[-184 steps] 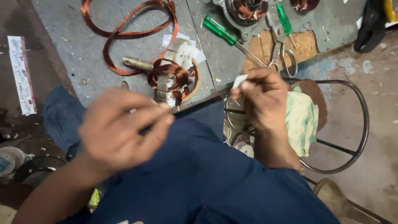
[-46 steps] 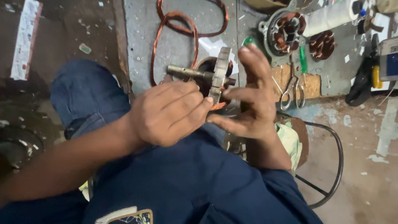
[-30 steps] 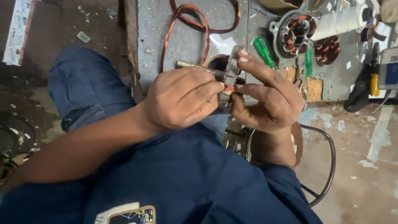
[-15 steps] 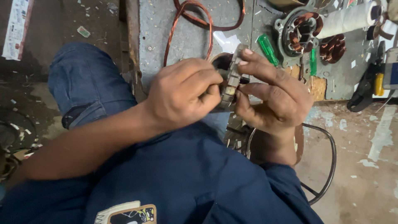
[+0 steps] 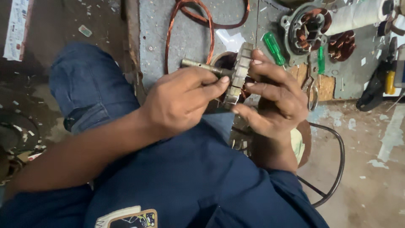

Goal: The person winds copper wire around a motor armature, inserting white insulating material between layers. They repeatedly wrap the wire, adjust the armature, and place insulation to separate the windings.

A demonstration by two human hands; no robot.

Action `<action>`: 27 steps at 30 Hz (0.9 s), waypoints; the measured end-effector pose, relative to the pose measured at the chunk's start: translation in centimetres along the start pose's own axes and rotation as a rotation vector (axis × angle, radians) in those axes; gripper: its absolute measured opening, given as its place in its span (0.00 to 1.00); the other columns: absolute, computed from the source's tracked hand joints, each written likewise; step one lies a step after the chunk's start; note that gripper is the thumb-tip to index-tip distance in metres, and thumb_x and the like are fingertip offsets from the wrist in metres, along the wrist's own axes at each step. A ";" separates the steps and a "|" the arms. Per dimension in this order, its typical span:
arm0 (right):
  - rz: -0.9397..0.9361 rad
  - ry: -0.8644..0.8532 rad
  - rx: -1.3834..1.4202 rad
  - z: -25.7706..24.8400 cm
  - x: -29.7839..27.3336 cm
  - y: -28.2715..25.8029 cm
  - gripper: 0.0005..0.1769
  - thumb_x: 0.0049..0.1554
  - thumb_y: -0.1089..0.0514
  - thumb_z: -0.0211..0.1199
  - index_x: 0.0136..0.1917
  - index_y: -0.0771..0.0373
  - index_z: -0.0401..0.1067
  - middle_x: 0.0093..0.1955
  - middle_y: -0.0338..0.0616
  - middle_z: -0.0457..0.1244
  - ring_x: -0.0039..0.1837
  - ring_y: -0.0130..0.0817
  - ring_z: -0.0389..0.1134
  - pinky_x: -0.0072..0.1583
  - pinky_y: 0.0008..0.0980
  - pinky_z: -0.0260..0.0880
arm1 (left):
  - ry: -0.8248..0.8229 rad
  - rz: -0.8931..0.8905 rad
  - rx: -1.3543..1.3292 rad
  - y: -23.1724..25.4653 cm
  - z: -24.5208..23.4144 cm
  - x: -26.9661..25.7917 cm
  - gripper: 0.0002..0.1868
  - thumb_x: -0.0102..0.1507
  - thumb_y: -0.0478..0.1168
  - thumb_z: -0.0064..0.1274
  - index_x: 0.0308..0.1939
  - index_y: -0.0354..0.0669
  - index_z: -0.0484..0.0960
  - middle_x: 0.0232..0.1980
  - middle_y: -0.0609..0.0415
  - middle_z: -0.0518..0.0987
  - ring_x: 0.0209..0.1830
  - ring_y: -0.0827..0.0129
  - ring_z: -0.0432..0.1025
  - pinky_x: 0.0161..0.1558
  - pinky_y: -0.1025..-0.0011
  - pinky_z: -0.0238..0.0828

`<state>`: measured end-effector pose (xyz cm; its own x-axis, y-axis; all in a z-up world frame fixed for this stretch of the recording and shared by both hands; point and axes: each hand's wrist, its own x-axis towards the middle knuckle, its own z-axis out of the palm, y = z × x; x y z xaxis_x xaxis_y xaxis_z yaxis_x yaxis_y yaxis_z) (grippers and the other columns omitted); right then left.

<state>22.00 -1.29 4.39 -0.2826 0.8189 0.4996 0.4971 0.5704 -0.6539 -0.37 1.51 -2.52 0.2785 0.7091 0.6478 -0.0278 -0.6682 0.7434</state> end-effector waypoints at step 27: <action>0.521 0.129 0.185 1.1 -0.6 -3.3 0.24 0.57 0.72 0.66 0.61 0.63 0.58 0.59 0.45 0.64 0.59 0.28 0.68 0.65 0.28 0.71 | -0.017 -0.292 -0.382 -0.1 1.0 -0.2 0.14 0.62 0.35 0.69 0.47 0.35 0.81 0.50 0.46 0.84 0.49 0.63 0.82 0.50 0.71 0.80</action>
<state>19.58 -3.63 5.60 0.0695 0.9874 0.1423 0.3887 0.1046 -0.9154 0.56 1.20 -2.90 0.3433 0.8489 0.4019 -0.2957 -0.3085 0.9041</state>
